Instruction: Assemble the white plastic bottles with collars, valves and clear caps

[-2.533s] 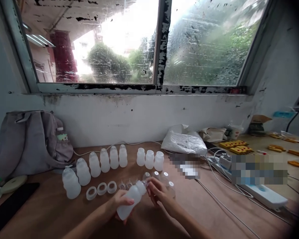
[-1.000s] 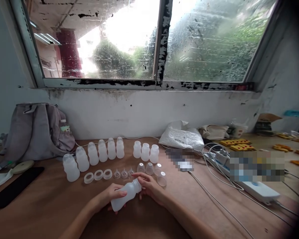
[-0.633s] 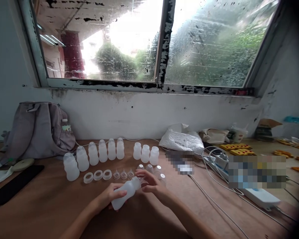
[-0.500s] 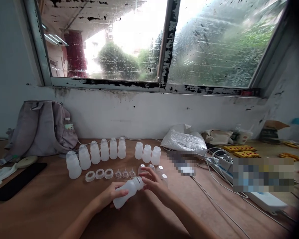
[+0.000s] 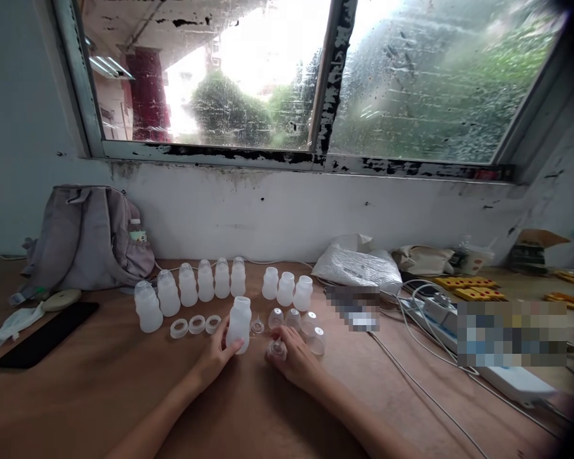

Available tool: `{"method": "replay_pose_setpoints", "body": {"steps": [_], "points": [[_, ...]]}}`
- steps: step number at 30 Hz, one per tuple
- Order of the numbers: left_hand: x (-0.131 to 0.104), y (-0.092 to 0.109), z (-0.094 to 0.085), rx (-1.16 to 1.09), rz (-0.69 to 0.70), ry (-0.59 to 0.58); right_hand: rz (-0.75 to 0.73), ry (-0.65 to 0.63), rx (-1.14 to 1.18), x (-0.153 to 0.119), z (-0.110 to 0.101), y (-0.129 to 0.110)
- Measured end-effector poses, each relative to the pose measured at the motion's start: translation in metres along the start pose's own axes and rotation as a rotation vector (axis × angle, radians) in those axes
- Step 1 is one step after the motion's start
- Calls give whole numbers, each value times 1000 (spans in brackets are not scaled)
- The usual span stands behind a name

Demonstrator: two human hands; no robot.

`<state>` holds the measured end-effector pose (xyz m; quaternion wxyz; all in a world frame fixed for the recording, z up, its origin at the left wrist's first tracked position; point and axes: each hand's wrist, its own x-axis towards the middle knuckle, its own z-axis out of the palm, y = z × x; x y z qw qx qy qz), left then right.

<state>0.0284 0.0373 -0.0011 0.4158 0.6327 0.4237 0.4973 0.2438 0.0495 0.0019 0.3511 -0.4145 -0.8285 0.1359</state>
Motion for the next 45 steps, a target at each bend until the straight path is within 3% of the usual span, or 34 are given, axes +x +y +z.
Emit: {"method": "replay_pose_setpoints", "body": {"steps": [3,6,9,12,16,21,27,33,39,42,45], "points": [[-1,0,2,258,93,111,-54,138,-46,5,-3,-12],[-3,1,1,466,250,107,-84,215,-70,16,-11,-30],[-4,2,0,576,344,62,-108,160,-156,30,-18,-46],[-5,4,0,643,379,185,-144,78,-251,50,-26,-53],[-3,8,-4,710,419,394,-117,103,-426,88,-41,-47],[1,3,-13,839,509,341,-31,45,-715,137,-45,-34],[5,-1,-23,923,513,360,28,-55,-839,169,-17,-18],[9,-5,-30,944,502,375,46,-117,-835,175,5,-6],[11,-11,-29,953,508,360,83,-97,-821,175,0,-11],[11,-12,-28,943,520,355,89,-74,-797,159,-10,-20],[11,-13,-24,906,550,322,143,-83,-703,119,-17,-25]]}}
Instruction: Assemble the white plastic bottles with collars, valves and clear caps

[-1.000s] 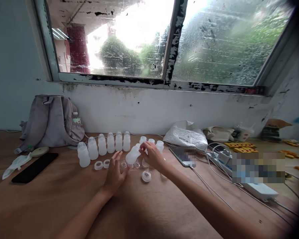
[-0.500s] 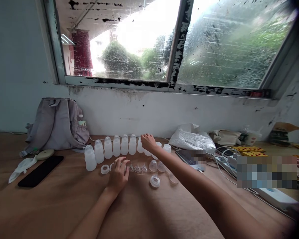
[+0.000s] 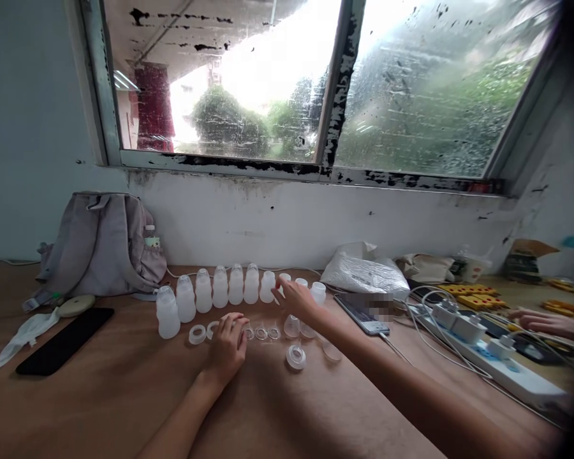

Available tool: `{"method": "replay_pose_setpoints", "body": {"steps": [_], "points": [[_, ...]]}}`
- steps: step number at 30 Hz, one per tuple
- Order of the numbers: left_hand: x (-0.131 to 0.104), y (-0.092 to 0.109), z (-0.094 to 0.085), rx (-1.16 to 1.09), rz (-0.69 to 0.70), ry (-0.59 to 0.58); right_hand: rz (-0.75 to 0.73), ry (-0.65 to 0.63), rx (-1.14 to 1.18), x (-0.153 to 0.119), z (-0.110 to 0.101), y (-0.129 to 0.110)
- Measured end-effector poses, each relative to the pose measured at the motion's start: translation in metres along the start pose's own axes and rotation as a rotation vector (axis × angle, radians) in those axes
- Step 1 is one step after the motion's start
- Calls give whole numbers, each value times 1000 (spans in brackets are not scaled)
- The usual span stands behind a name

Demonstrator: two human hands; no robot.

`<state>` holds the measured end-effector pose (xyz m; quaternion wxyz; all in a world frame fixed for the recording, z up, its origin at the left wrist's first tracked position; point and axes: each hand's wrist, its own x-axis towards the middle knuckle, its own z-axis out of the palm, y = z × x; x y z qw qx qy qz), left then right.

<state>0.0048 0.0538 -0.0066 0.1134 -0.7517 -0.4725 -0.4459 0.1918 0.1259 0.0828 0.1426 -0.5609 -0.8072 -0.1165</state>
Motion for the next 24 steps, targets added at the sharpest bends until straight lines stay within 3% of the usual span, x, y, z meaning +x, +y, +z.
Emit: {"method": "replay_pose_setpoints", "body": {"steps": [4,7,11,16,20,24], "points": [[-2,11,0,-72,81,-86,97,-155,185,-64,13,9],[-3,22,-5,-110,136,-198,94,-258,276,-92,27,9],[-3,31,-11,-178,164,-350,-30,-205,534,-96,44,-9],[-7,27,-8,-190,118,-406,-166,-75,803,-89,61,-38],[-5,25,-9,-226,103,-431,-177,-20,952,-93,58,-46],[2,30,-10,-257,41,-401,-90,64,1093,-98,50,-43]]}}
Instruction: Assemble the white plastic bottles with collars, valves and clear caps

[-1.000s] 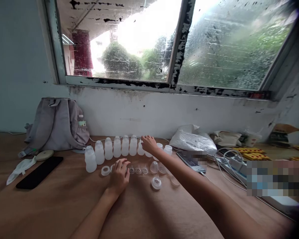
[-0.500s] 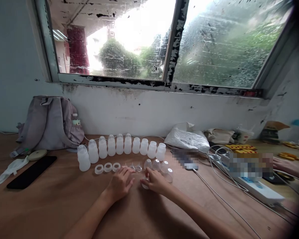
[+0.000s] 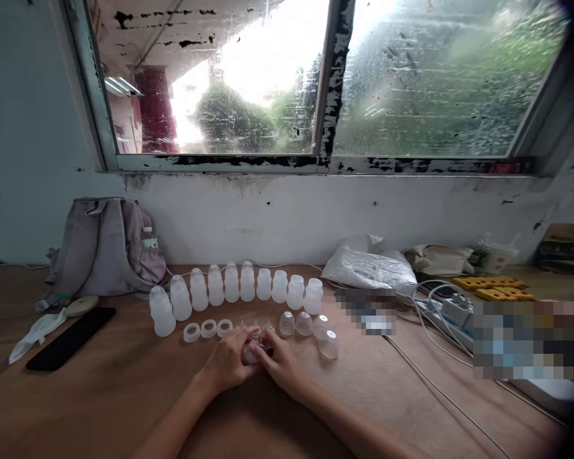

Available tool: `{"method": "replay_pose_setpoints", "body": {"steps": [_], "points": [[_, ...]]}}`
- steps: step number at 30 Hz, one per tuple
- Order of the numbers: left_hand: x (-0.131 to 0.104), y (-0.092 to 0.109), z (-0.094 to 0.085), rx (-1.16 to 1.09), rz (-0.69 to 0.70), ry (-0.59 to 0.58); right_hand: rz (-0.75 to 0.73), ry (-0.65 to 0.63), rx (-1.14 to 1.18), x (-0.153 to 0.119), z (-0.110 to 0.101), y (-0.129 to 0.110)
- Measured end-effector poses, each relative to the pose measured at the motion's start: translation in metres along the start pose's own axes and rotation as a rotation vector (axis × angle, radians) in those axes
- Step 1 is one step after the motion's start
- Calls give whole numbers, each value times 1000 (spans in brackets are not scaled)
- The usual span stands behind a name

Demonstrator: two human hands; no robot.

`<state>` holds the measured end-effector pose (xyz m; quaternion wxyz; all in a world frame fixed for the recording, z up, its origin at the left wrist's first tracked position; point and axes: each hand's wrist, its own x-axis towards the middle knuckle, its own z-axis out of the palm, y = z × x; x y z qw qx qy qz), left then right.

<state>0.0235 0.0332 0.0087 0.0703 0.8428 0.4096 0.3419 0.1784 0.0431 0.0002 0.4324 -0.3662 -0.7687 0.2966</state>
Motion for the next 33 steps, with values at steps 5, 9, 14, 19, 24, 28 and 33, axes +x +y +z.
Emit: {"method": "replay_pose_setpoints", "body": {"steps": [5,9,14,19,24,28,33], "points": [[1,-2,-6,50,19,-14,57,171,109,3,-4,5],[-11,-20,-24,116,-45,-17,82,155,41,6,-4,13],[-50,-54,-53,165,-129,6,-40,-55,-186,6,4,21],[-88,-69,-69,219,-253,12,-74,-162,-322,12,13,22],[-89,-71,-73,361,-252,49,-32,-156,-336,19,19,22],[-82,-75,-70,443,-198,81,-30,-142,-244,20,18,24],[-74,-71,-64,464,-138,94,-27,-102,-141,21,16,24]]}}
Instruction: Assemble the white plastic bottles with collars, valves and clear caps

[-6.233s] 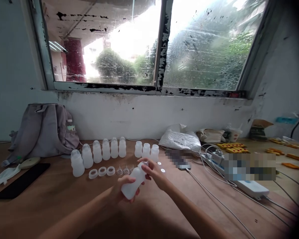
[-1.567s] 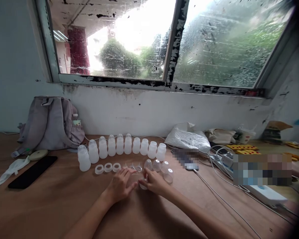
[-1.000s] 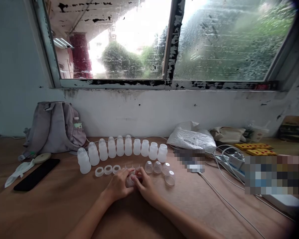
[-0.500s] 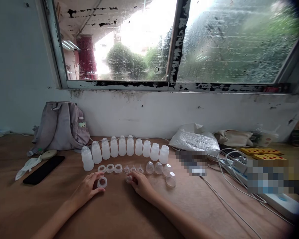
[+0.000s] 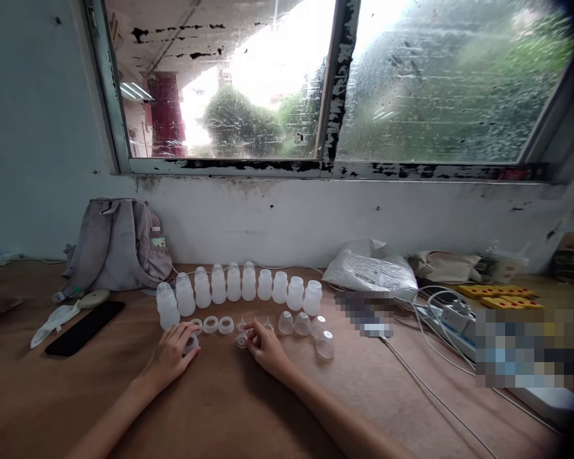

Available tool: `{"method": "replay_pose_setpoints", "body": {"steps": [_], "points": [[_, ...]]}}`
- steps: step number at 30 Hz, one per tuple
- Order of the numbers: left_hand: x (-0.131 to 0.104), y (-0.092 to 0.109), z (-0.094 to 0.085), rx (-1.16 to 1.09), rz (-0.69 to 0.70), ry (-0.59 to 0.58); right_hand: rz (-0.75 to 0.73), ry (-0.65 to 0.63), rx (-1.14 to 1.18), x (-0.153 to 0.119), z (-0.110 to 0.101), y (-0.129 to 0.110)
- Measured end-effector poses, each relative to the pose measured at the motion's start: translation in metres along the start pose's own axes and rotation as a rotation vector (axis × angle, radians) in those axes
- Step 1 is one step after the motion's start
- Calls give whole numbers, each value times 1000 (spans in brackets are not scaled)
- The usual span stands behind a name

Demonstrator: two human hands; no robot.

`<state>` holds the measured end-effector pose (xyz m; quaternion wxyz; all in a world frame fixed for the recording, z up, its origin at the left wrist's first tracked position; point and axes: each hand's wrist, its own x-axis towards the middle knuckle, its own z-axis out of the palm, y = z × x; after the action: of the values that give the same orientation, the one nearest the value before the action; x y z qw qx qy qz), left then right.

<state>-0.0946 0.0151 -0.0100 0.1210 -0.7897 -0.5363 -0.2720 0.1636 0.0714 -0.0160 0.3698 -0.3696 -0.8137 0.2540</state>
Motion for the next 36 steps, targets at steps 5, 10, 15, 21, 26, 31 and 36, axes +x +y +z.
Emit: {"method": "replay_pose_setpoints", "body": {"steps": [5,10,15,21,26,31,36], "points": [[30,29,-3,1,62,10,59,123,145,-2,-6,-3],[108,54,1,88,109,77,177,217,262,-14,-22,3],[185,62,22,156,41,140,251,285,291,-23,-35,10],[197,69,42,89,-1,198,245,306,261,-26,-42,3],[171,87,26,-9,-16,300,215,353,308,-25,-47,-3],[126,121,4,-352,-13,539,201,441,346,-22,-56,-1],[75,143,14,-528,49,405,216,474,390,-20,-62,-3]]}}
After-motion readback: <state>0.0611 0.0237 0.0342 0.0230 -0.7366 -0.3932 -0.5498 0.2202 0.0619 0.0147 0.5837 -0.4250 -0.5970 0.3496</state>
